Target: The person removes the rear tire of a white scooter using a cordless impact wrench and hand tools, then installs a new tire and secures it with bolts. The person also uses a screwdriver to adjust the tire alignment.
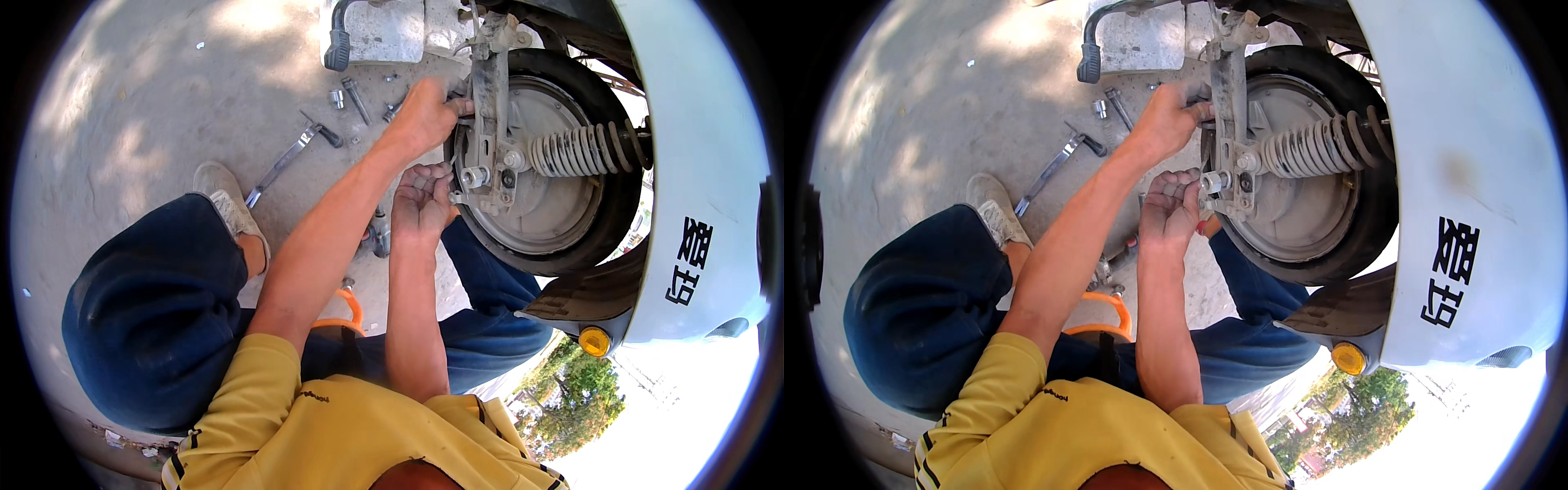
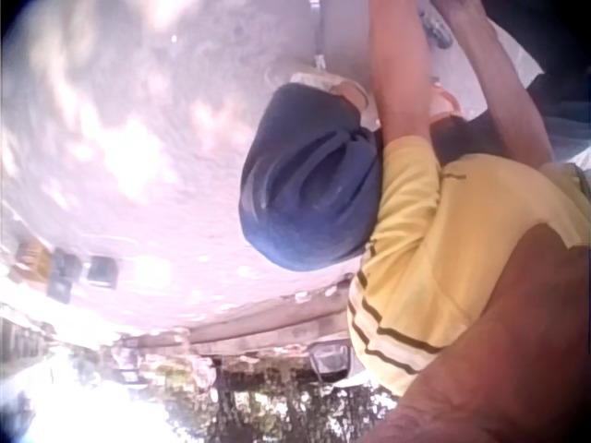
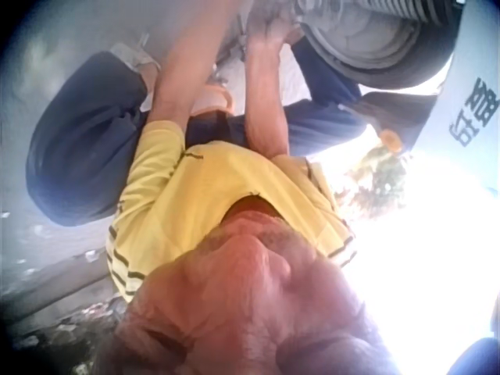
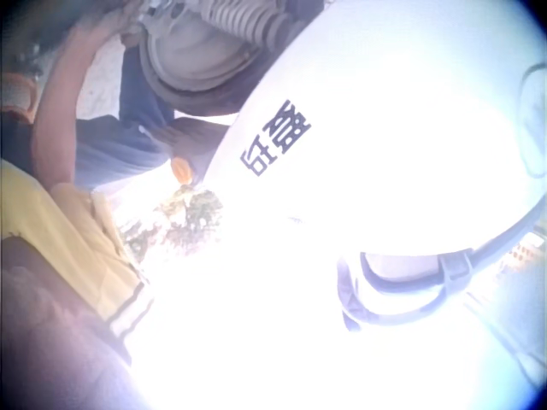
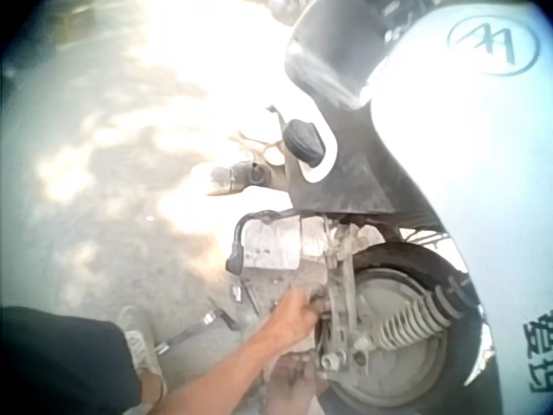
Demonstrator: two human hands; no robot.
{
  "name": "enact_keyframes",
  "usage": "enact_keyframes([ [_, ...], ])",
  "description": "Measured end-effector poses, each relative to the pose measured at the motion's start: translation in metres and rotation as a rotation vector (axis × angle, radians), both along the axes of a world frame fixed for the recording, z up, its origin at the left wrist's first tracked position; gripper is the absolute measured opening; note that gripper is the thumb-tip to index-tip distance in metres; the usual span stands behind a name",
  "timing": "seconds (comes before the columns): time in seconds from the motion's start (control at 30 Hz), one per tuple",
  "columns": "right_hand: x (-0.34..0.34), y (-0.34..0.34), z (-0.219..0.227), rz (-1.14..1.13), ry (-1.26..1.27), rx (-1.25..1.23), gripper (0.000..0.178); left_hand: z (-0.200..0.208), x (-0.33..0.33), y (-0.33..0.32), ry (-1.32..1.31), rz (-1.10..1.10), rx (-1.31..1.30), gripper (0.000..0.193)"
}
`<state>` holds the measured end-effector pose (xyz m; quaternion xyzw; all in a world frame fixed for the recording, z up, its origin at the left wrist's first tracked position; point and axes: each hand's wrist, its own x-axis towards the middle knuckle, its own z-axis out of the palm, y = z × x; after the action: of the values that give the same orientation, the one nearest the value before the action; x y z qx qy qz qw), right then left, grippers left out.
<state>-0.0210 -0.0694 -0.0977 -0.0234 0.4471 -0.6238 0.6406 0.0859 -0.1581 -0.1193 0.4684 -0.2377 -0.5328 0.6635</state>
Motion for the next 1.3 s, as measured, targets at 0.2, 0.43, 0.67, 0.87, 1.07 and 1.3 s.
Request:
enact_keyframes([
  [0.2, 0.0, 0.005, 0.002, 0.063, 0.069, -0.084, 0.019, 0.0, -0.007, 0.002, -0.018, 0.011, 0.027, 0.022],
  [0.43, 0.006, 0.002, -0.002, 0.046, 0.116, -0.036, 0.016, -0.005, -0.007, -0.004, 0.073, 0.006, 0.042, 0.023],
  [0.67, -0.011, 0.003, -0.003, 0.043, 0.186, -0.007, 0.018, 0.011, 0.005, -0.005, -0.011, 0.024, 0.054, 0.034],
  [0.87, -0.004, 0.014, 0.006, 0.109, 0.248, 0.073, 0.02, 0.024, 0.003, -0.015, -0.246, 0.13, 0.201, 0.032],
  [1.07, -0.011, 0.016, 0.013, 0.181, 0.268, 0.106, 0.023, 0.019, -0.009, -0.009, -0.081, 0.221, 0.233, 0.031],
  [1.3, -0.002, 0.014, 0.006, 0.128, 0.269, 0.026, 0.022, -0.005, -0.002, -0.025, 0.139, 0.065, 0.305, 0.039],
])
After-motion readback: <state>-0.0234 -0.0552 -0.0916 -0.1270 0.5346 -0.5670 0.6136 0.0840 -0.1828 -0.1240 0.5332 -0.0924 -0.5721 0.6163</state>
